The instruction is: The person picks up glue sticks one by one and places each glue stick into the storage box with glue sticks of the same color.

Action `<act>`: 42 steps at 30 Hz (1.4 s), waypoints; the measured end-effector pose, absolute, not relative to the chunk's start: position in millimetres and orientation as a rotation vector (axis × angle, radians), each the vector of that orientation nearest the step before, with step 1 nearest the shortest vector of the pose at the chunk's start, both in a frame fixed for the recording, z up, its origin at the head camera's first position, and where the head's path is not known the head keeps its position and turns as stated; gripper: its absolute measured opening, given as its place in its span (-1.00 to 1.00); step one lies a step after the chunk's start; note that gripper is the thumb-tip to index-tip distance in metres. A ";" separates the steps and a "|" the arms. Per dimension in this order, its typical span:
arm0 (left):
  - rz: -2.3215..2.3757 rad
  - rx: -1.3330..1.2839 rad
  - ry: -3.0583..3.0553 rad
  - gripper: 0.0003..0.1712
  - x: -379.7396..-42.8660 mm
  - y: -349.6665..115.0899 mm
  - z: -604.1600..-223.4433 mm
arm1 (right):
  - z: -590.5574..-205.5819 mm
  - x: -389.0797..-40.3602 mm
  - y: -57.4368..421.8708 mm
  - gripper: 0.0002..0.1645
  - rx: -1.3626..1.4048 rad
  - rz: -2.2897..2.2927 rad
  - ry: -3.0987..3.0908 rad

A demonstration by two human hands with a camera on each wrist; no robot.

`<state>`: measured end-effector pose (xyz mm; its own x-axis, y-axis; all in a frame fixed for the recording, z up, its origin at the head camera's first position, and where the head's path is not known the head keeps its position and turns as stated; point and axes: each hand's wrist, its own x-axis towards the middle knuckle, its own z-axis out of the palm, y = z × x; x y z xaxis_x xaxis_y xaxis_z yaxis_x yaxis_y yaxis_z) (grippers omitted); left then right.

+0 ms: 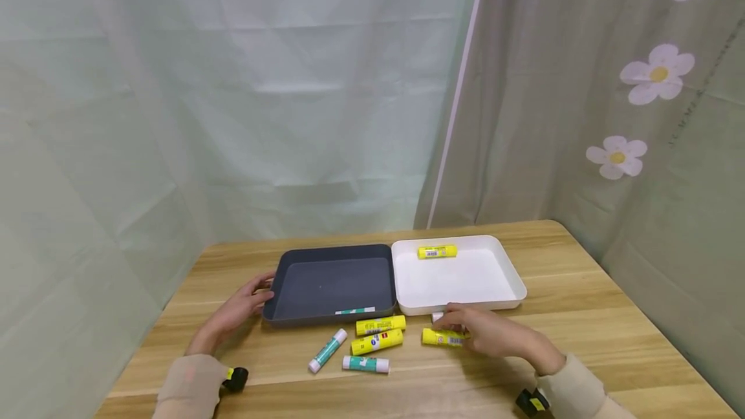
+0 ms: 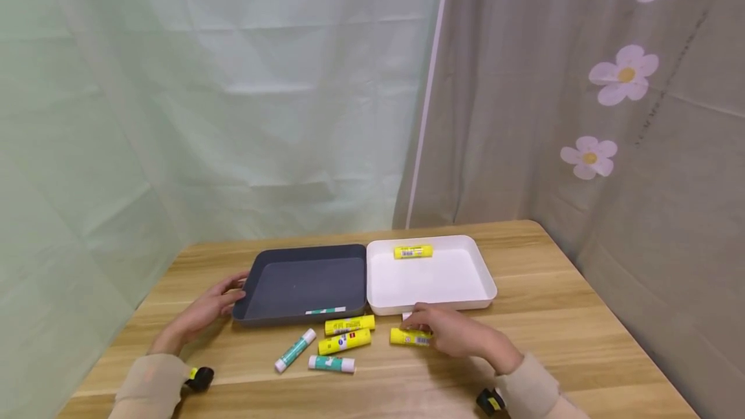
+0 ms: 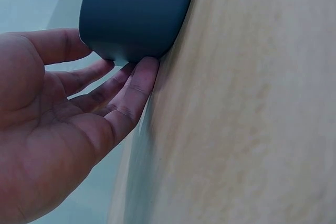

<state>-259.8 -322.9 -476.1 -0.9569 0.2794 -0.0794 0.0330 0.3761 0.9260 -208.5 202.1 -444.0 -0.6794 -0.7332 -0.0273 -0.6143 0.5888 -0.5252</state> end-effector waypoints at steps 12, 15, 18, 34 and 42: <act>1.606 0.273 2.417 -0.31 -257.6 -322.3 -476.8 | -444.3 -207.4 202.9 -0.20 -1.143 -0.664 2.586; 1.594 0.286 2.421 -0.30 -256.8 -322.0 -475.6 | -446.4 -208.3 203.4 -0.25 -1.140 -0.655 2.593; 1.592 0.268 2.421 -0.30 -256.5 -321.5 -474.6 | -447.8 -208.9 205.0 -0.29 -1.168 -0.666 2.590; 1.599 0.246 2.422 -0.31 -257.6 -320.3 -476.1 | -435.3 -211.1 218.4 -0.27 -1.242 -0.826 2.567; 1.600 0.245 2.429 -0.31 -259.4 -322.2 -474.8 | -432.5 -216.2 221.5 -0.32 -1.195 -0.939 2.550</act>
